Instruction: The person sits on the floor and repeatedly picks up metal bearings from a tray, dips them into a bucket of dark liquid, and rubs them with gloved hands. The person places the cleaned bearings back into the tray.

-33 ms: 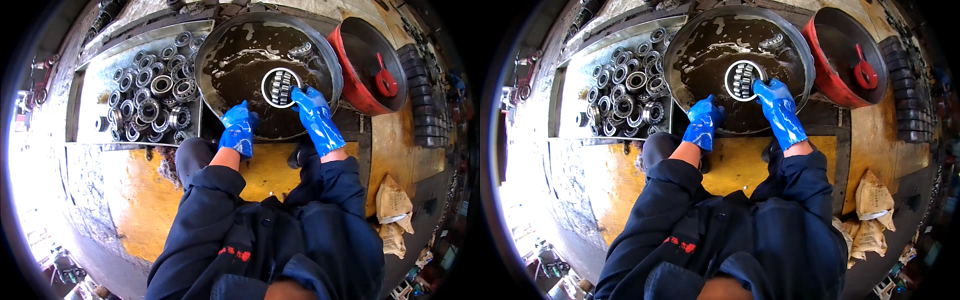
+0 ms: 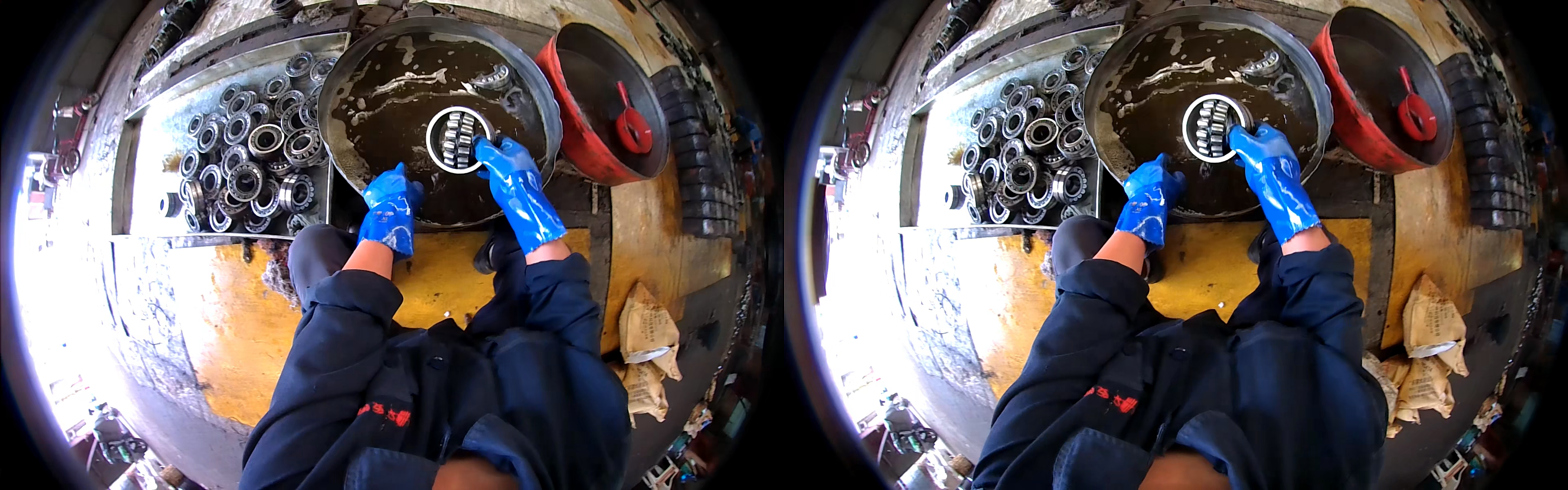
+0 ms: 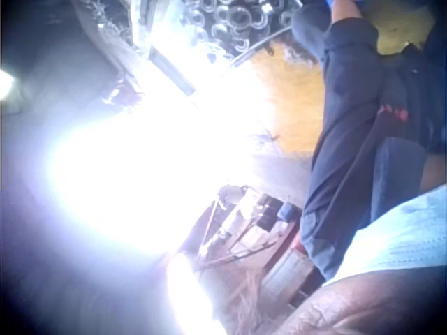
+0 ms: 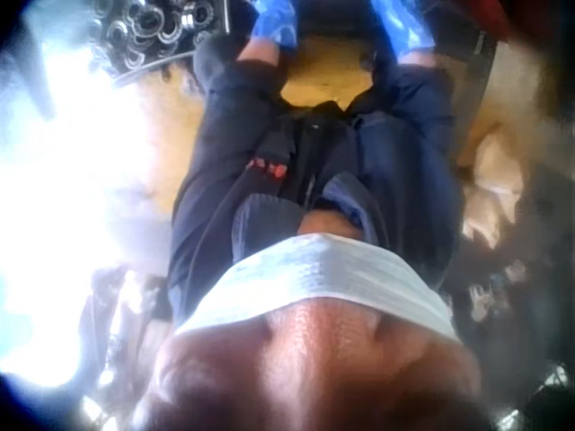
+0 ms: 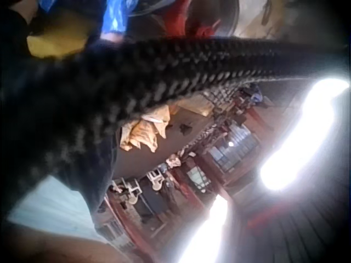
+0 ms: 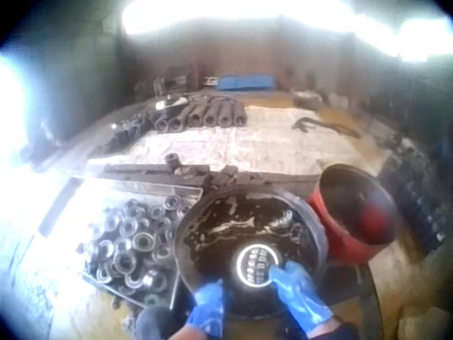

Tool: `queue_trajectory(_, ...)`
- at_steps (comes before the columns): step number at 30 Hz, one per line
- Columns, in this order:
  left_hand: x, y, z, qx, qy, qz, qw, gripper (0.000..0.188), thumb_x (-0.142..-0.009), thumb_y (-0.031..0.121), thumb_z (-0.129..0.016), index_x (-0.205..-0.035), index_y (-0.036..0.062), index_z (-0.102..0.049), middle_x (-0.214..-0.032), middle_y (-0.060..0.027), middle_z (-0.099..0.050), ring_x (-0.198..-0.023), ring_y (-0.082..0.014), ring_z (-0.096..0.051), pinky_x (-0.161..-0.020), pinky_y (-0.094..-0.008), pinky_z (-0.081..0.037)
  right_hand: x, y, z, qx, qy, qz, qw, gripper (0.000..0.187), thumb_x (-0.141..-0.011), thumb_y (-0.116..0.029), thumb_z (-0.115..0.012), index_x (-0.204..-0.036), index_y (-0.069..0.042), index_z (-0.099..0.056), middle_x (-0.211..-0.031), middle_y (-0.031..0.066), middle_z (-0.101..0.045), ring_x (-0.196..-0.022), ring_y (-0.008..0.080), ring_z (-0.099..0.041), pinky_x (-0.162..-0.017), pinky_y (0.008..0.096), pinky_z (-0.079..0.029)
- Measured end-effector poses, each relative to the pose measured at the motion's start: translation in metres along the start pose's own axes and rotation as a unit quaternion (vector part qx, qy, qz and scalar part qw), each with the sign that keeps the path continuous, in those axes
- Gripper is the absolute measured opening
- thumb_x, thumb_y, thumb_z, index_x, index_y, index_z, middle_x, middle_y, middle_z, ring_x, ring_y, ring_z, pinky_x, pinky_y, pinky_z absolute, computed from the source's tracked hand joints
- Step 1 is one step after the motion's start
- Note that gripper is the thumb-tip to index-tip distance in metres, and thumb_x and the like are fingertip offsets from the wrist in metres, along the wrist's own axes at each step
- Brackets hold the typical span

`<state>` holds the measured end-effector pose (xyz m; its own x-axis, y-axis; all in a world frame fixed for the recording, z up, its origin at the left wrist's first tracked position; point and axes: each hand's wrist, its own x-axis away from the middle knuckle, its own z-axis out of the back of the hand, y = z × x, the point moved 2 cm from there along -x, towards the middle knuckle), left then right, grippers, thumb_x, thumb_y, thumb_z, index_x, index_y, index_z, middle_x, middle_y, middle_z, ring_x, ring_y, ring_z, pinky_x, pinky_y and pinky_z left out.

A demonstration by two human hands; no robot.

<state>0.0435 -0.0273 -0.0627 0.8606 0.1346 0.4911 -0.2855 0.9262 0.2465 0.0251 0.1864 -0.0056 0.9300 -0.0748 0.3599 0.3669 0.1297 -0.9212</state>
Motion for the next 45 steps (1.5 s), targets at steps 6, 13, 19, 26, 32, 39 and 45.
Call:
queue_trajectory(6, 0.010, 0.005, 0.010, -0.007, 0.007, -0.013, 1.000, 0.044, -0.089, 0.041, -0.061, -0.126, 0.0164, -0.063, -0.121, -0.0154, -0.070, -0.113, -0.0353, -0.067, -0.096, -0.0470, -0.052, -0.004, -0.008, 0.012, -0.016, -0.009, -0.010, 1.000, 0.030, -0.095, -0.025, -0.067, -0.116, -0.003, -0.069, -0.099, 0.0061, -0.072, -0.086, 0.0140, -0.067, -0.079, 0.0292, -0.055)
queue_trajectory(13, 0.005, 0.002, 0.000, 0.006, 0.037, -0.030, 0.999, 0.044, -0.088, 0.039, -0.063, -0.126, 0.0171, -0.063, -0.118, -0.0148, -0.071, -0.112, -0.0348, -0.067, -0.095, -0.0464, -0.052, -0.015, 0.005, 0.022, -0.059, 0.018, 0.040, 0.997, 0.025, -0.094, -0.022, -0.069, -0.112, -0.005, -0.070, -0.095, 0.0040, -0.070, -0.084, 0.0127, -0.066, -0.076, 0.0280, -0.055)
queue_trajectory(19, -0.018, -0.004, -0.005, 0.120, 0.037, -0.106, 0.986, 0.042, -0.086, 0.034, -0.071, -0.120, 0.0092, -0.068, -0.107, -0.0125, -0.073, -0.098, -0.0271, -0.070, -0.086, -0.0395, -0.055, -0.010, -0.006, 0.027, -0.102, 0.018, 0.044, 0.994, 0.034, -0.095, -0.027, -0.069, -0.120, -0.004, -0.069, -0.100, 0.0077, -0.072, -0.087, 0.0138, -0.067, -0.076, 0.0285, -0.055)
queue_trajectory(26, -0.055, -0.014, 0.046, 0.461, -0.075, -0.096, 0.879, 0.033, -0.097, 0.029, -0.065, -0.117, 0.0032, -0.068, -0.097, -0.0072, -0.070, -0.086, -0.0184, -0.066, -0.076, -0.0324, -0.055, 0.000, -0.019, 0.017, -0.081, -0.011, 0.042, 0.996, 0.038, -0.095, -0.029, -0.068, -0.121, -0.002, -0.068, -0.096, 0.0077, -0.071, -0.083, 0.0133, -0.065, -0.074, 0.0268, -0.052)
queue_trajectory(32, -0.077, -0.014, 0.044, 0.680, -0.175, 0.066, 0.709, 0.058, -0.102, 0.052, -0.051, -0.137, 0.0063, -0.057, -0.130, -0.0159, -0.065, -0.119, -0.0323, -0.061, -0.102, -0.0486, -0.048, -0.011, -0.011, 0.009, -0.048, -0.037, -0.019, 0.998, 0.040, -0.095, -0.030, -0.068, -0.123, -0.001, -0.067, -0.098, 0.0086, -0.072, -0.085, 0.0140, -0.065, -0.076, 0.0276, -0.053)
queue_trajectory(39, -0.071, 0.022, 0.022, 0.798, -0.306, 0.054, 0.517, 0.070, -0.100, 0.066, -0.043, -0.134, 0.0076, -0.061, -0.128, -0.0165, -0.066, -0.113, -0.0354, -0.063, -0.097, -0.0530, -0.051, -0.004, -0.009, -0.014, -0.084, -0.073, -0.030, 0.993, 0.044, -0.092, -0.034, -0.069, -0.116, 0.003, -0.069, -0.096, 0.0117, -0.072, -0.084, 0.0170, -0.066, -0.078, 0.0303, -0.052)
queue_trajectory(45, -0.033, 0.029, 0.062, 0.785, -0.238, 0.036, 0.571, 0.064, -0.100, 0.062, -0.044, -0.125, 0.0075, -0.068, -0.112, -0.0159, -0.072, -0.098, -0.0303, -0.069, -0.091, -0.0440, -0.056, -0.003, -0.015, -0.023, -0.116, -0.134, -0.027, 0.984, 0.043, -0.097, -0.033, -0.066, -0.124, 0.000, -0.067, -0.104, 0.0113, -0.072, -0.094, 0.0178, -0.067, -0.083, 0.0297, -0.054)
